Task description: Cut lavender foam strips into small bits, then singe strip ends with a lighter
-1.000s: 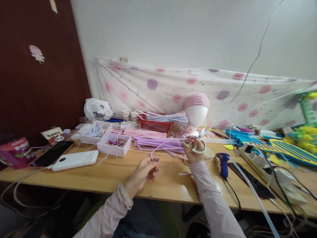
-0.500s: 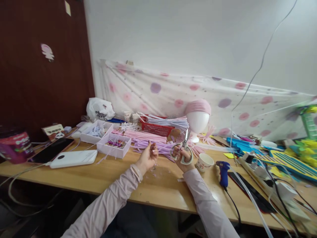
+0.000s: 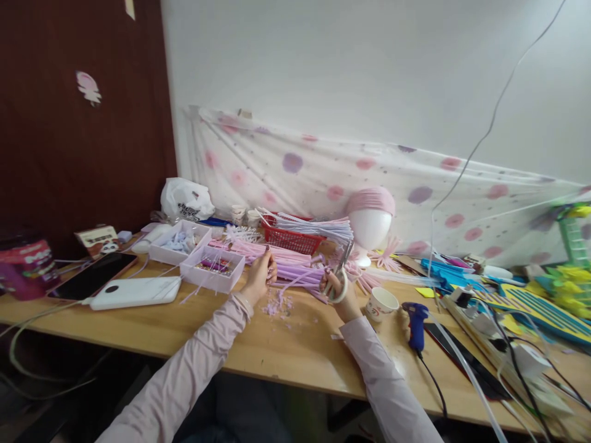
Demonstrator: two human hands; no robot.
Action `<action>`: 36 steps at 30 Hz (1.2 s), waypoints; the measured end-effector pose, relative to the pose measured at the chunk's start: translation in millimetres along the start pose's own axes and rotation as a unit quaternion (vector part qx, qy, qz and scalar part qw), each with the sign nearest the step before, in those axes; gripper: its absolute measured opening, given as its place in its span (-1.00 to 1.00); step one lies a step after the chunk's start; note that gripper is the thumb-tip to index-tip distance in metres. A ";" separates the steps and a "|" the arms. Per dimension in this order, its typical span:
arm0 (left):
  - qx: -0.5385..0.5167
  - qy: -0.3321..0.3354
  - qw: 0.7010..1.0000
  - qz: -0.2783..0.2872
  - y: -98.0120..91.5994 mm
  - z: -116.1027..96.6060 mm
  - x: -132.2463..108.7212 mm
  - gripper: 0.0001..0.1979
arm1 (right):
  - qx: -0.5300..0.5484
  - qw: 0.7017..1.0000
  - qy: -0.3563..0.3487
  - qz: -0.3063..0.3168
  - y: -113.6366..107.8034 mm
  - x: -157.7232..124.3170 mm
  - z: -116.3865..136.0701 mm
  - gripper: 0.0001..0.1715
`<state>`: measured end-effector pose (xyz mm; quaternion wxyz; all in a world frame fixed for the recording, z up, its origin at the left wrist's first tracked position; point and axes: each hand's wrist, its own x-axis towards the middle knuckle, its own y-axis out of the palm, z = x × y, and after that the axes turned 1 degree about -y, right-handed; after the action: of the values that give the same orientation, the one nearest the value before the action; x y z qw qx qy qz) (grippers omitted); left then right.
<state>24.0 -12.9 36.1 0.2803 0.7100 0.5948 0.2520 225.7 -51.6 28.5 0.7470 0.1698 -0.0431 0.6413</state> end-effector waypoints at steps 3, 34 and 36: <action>0.050 -0.002 0.999 0.016 -4.4 1.0 2.4 -0.63 | -0.134 0.990 -0.023 -0.025 0.4 0.2 5.5 -0.57; 0.050 -0.044 0.998 0.019 17.3 38.9 -2.1 -0.83 | -0.043 0.998 0.016 -0.039 -0.8 -4.4 -10.3 -0.53; 0.030 -0.058 0.998 0.021 17.4 38.3 -2.0 -0.84 | -0.032 0.999 0.011 -0.027 -2.3 -4.3 -10.4 -0.54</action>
<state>62.4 -21.1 20.7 0.2876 0.7437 0.5701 0.1981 225.6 -52.6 17.1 0.7694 0.1399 -0.0511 0.6212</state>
